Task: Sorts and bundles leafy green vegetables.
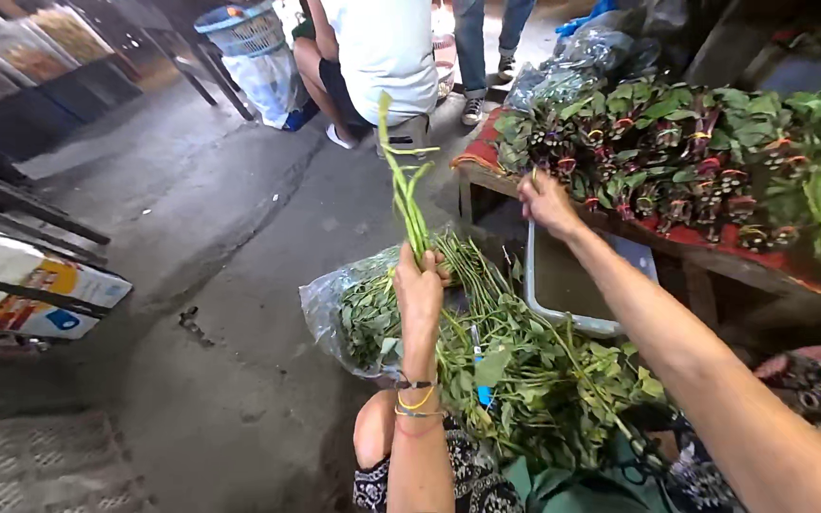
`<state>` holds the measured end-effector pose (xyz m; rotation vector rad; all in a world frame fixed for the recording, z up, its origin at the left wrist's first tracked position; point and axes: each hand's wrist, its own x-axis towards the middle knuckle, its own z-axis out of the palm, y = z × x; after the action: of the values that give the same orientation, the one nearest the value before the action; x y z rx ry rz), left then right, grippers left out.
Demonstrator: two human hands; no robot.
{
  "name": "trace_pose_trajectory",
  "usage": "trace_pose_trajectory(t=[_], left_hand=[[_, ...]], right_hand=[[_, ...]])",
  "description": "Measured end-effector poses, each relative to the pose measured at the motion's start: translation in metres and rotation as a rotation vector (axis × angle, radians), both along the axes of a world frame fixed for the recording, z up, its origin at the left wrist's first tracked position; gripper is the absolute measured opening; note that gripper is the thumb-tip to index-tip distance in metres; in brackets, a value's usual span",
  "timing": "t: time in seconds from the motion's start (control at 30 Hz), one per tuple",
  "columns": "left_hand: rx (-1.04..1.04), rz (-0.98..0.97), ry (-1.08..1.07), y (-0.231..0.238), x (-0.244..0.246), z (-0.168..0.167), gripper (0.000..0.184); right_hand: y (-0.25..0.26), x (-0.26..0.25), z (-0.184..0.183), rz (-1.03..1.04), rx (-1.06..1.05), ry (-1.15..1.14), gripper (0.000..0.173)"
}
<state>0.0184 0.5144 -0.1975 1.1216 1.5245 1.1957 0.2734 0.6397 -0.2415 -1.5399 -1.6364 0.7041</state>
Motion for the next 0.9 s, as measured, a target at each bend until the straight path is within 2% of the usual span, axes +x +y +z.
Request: trace_pose_trajectory(t=[0.07, 0.13, 0.2, 0.27, 0.33, 0.4, 0.5, 0.6, 0.73, 0.9], left_hand=[[0.049, 0.06, -0.121, 0.002, -0.004, 0.004, 0.018], [0.056, 0.072, -0.179, 0.005, -0.006, 0.007, 0.018], [0.053, 0.057, -0.187, 0.007, -0.007, 0.011, 0.017], [0.078, 0.038, -0.184, 0.009, -0.008, 0.011, 0.017], [0.108, 0.017, -0.197, 0.01, -0.01, 0.009, 0.016], [0.131, -0.002, -0.21, 0.009, -0.012, 0.009, 0.015], [0.156, -0.018, -0.213, 0.008, -0.015, 0.008, 0.014], [0.139, -0.022, -0.225, 0.008, -0.018, 0.008, 0.014], [0.142, -0.024, -0.305, 0.003, -0.024, 0.015, 0.017], [0.154, 0.033, -0.329, -0.001, -0.032, 0.018, 0.016]], right_hand=[[0.013, -0.011, -0.06, -0.02, -0.21, 0.145, 0.028], [0.017, -0.028, -0.127, -0.041, -0.385, 0.149, 0.029], [0.018, -0.046, -0.182, -0.072, -0.556, 0.04, 0.032], [0.017, -0.067, -0.214, -0.078, -0.696, -0.13, 0.035], [0.013, -0.086, -0.229, -0.054, -0.806, -0.359, 0.039], [0.009, -0.095, -0.245, -0.03, -0.821, -0.545, 0.039], [0.007, -0.099, -0.259, -0.024, -0.821, -0.627, 0.045], [0.01, -0.098, -0.275, -0.149, -0.846, -0.602, 0.044], [0.014, -0.089, -0.298, -0.322, -0.818, -0.349, 0.046], [-0.025, -0.076, -0.238, -0.152, -0.659, -0.148, 0.058]])
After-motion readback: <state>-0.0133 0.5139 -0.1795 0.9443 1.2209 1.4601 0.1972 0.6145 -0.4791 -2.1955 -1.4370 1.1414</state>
